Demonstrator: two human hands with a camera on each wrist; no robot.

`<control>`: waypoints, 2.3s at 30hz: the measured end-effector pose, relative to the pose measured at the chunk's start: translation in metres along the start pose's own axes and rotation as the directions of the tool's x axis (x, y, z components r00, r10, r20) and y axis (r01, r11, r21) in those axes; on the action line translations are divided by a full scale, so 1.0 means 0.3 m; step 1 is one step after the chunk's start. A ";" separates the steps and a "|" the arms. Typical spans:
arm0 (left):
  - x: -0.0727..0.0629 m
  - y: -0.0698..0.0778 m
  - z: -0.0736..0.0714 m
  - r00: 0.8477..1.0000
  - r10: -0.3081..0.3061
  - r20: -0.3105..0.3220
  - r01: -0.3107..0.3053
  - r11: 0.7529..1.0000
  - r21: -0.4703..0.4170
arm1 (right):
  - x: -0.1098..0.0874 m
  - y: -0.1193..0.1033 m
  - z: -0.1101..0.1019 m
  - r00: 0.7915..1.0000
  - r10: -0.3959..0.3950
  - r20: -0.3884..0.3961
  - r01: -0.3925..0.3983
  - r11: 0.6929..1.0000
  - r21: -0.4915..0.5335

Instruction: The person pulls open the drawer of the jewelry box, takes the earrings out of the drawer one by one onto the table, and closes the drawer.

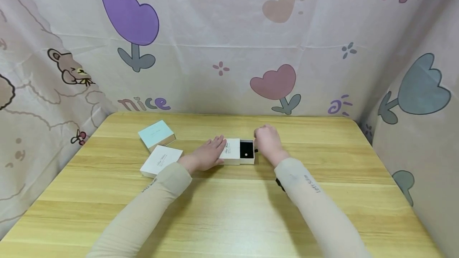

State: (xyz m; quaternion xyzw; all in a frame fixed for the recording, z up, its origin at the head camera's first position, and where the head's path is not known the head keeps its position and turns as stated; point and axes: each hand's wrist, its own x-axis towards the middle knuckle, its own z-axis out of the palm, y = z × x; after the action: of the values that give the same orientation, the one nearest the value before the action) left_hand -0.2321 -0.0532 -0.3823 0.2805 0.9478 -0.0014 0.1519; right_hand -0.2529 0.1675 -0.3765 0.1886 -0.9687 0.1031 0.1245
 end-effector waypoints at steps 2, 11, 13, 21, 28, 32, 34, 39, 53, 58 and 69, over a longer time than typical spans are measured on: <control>0.000 -0.001 -0.001 1.000 0.001 0.000 -0.001 1.000 0.002 | 0.000 0.044 -0.008 1.000 0.024 0.001 -0.024 1.000 -0.018; 0.003 -0.004 0.005 1.000 0.001 -0.006 -0.001 1.000 0.006 | -0.034 0.212 -0.006 0.981 0.160 0.109 -0.152 0.985 -0.082; 0.003 -0.005 0.007 1.000 -0.001 -0.004 0.001 1.000 0.007 | -0.045 0.235 -0.001 0.968 0.197 0.152 -0.185 0.979 -0.088; 0.005 -0.005 0.011 1.000 0.010 -0.010 -0.010 1.000 -0.005 | -0.072 0.286 0.022 0.923 0.280 0.266 -0.268 0.960 -0.079; 0.005 -0.010 0.008 1.000 -0.001 -0.003 0.001 1.000 0.002 | -0.061 0.283 0.019 0.929 0.263 0.260 -0.242 0.964 -0.112; 0.004 -0.009 0.007 1.000 0.001 -0.007 -0.001 1.000 0.010 | -0.061 0.278 0.019 0.929 0.259 0.265 -0.231 0.964 -0.133; 0.003 -0.008 0.006 1.000 0.006 -0.008 -0.006 1.000 0.013 | -0.062 0.277 0.020 0.928 0.259 0.267 -0.229 0.964 -0.138; 0.003 -0.009 0.005 1.000 0.010 -0.005 -0.010 1.000 0.018 | -0.064 0.279 0.025 0.934 0.256 0.249 -0.225 0.964 -0.145; 0.004 -0.007 0.003 1.000 0.000 0.001 0.000 1.000 -0.003 | -0.074 0.280 0.001 0.941 0.267 0.206 -0.243 0.960 -0.135; 0.002 -0.007 0.006 1.000 0.001 0.006 -0.001 1.000 -0.011 | -0.062 0.239 -0.025 0.966 0.216 0.144 -0.205 0.975 -0.086; 0.005 -0.007 0.006 1.000 0.005 0.009 -0.005 1.000 -0.008 | -0.033 -0.019 -0.015 0.976 -0.169 0.137 0.165 0.986 0.040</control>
State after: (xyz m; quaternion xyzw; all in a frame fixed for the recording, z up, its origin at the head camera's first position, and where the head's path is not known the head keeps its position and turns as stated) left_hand -0.2339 -0.0546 -0.3846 0.2821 0.9464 0.0014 0.1572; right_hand -0.2410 0.1667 -0.3742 0.2776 -0.9542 0.0925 0.0620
